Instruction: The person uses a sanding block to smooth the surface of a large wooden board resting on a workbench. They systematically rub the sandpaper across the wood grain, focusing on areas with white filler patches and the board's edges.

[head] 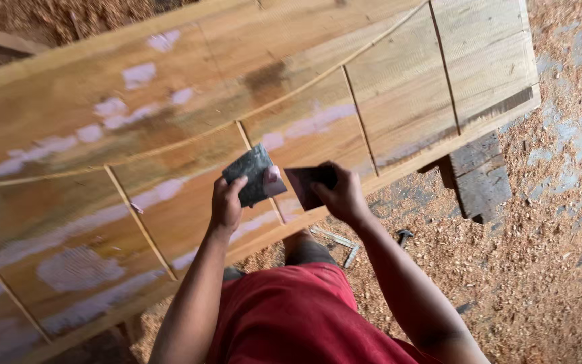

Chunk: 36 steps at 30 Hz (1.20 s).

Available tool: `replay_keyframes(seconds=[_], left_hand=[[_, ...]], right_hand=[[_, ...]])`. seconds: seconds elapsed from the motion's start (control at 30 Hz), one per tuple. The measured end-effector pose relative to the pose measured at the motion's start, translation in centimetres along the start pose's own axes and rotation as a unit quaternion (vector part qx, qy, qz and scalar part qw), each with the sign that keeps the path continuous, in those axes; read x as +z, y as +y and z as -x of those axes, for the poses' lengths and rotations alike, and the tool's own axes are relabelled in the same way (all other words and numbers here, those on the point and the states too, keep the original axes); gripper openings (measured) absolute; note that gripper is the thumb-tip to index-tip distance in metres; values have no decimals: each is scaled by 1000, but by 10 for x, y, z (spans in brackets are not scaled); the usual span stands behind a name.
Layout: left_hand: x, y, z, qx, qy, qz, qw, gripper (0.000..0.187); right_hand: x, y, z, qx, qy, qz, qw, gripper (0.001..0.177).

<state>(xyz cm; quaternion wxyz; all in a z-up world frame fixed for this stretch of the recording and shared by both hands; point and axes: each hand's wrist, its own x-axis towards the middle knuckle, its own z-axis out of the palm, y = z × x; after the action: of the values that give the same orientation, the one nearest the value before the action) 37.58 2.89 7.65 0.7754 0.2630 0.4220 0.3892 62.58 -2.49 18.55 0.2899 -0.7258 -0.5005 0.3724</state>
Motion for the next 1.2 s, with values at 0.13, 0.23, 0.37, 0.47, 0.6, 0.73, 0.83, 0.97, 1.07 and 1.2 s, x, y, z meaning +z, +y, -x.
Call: replay_keyframes(seconds=[0.13, 0.23, 0.37, 0.47, 0.6, 0.73, 0.83, 0.97, 1.07, 1.2], left_hand=[[64, -28, -8, 47, -4, -68, 997, 25], [90, -31, -6, 79, -4, -177, 981, 25], [100, -27, 0, 26, 21, -202, 979, 28], [90, -22, -6, 75, 29, -195, 977, 29], [52, -4, -32, 125, 193, -229, 946, 28], [-24, 30, -53, 153, 271, -16, 950, 22], [-68, 34, -48, 133, 261, 19, 956, 21], [-99, 17, -36, 93, 270, 45, 957, 20], [-111, 3, -27, 132, 241, 34, 961, 21], [-112, -3, -27, 47, 229, 92, 968, 21]], right_hand=[[-72, 17, -14, -46, -60, 25, 997, 32], [-94, 5, -24, -77, -112, 57, 989, 28], [-85, -16, -37, -100, -161, 107, 976, 22], [-67, -25, -48, -72, -221, 73, 970, 17], [-31, -44, -73, -236, -262, 128, 927, 14], [19, -61, -136, -292, -230, 161, 914, 14], [70, -60, -189, -288, -188, 228, 911, 21], [142, -48, -217, -391, -107, 294, 865, 30], [164, -35, -202, -431, -41, 277, 858, 19], [157, -33, -201, -404, -79, 316, 855, 18]])
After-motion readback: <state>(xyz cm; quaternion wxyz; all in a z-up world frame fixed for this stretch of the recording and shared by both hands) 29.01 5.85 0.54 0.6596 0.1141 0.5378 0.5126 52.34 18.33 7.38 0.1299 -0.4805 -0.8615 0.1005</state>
